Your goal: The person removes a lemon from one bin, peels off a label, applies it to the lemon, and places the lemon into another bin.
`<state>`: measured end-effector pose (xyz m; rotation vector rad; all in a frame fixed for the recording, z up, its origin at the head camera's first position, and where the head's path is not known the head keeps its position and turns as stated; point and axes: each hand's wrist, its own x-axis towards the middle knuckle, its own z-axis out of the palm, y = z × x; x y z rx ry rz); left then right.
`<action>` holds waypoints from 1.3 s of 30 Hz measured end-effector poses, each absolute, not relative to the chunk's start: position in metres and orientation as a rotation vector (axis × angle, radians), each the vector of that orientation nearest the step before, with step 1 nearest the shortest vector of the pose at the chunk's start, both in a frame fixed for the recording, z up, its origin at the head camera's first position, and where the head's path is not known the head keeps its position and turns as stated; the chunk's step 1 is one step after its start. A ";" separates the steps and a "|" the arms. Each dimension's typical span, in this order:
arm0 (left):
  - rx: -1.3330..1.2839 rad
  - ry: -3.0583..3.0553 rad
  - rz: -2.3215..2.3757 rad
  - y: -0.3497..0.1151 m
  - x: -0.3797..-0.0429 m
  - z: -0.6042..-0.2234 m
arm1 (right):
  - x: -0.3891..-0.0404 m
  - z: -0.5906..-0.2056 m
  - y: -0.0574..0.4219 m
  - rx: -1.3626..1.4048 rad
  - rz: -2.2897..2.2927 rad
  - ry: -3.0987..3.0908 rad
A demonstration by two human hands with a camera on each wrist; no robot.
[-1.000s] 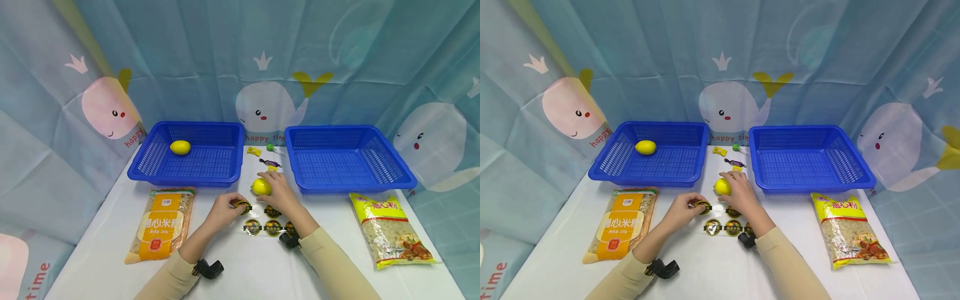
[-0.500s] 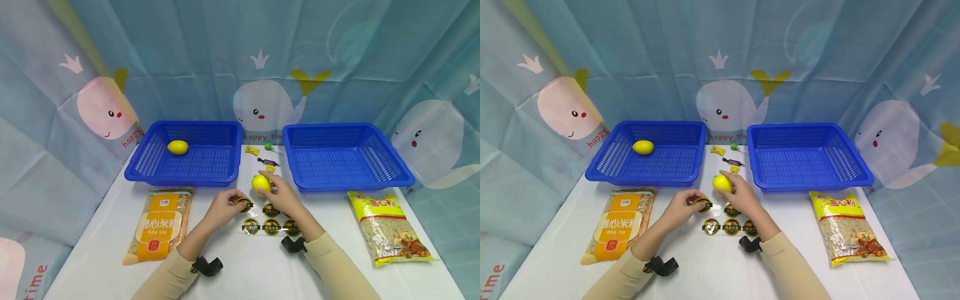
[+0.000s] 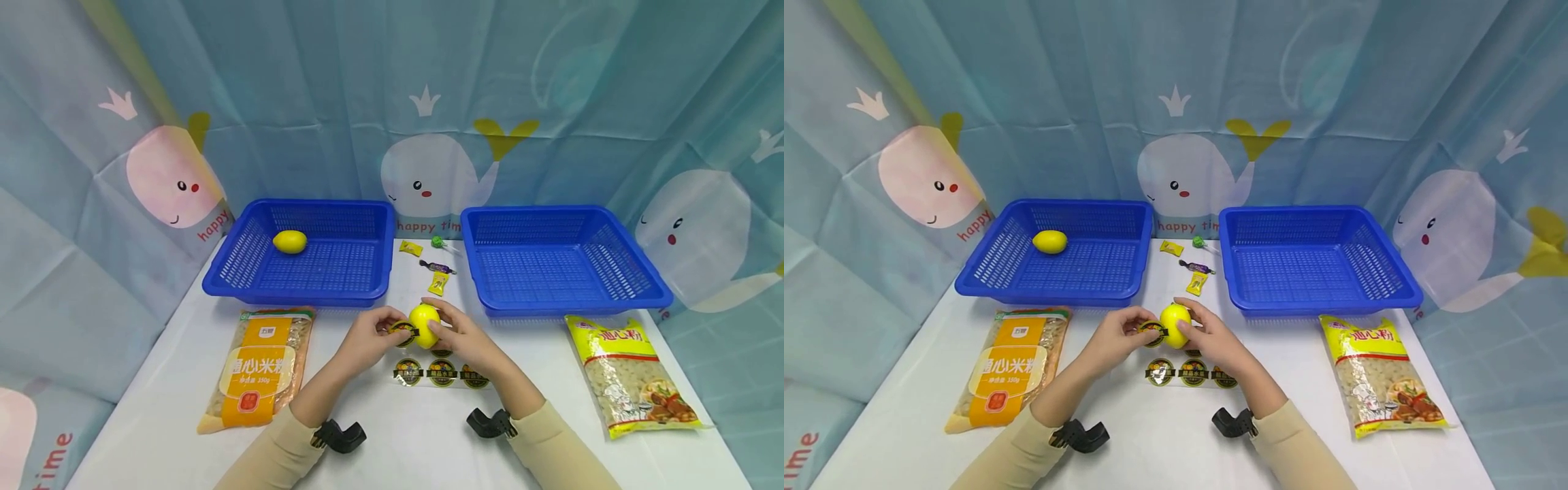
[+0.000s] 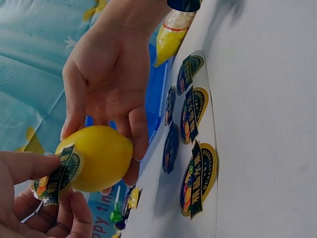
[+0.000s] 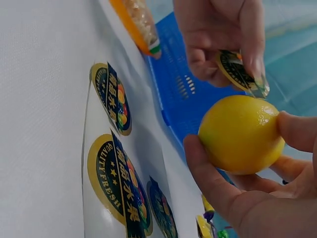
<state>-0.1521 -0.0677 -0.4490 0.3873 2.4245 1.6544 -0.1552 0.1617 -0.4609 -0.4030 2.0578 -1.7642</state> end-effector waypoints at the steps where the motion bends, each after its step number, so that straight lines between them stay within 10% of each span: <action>1: 0.386 2.417 1.660 -0.067 -0.152 -0.449 | -0.154 -0.461 0.161 -0.409 -1.765 2.060; 39: 0.387 2.325 1.819 -0.057 -0.146 -0.435 | -0.139 -0.455 0.157 -0.338 -1.973 1.985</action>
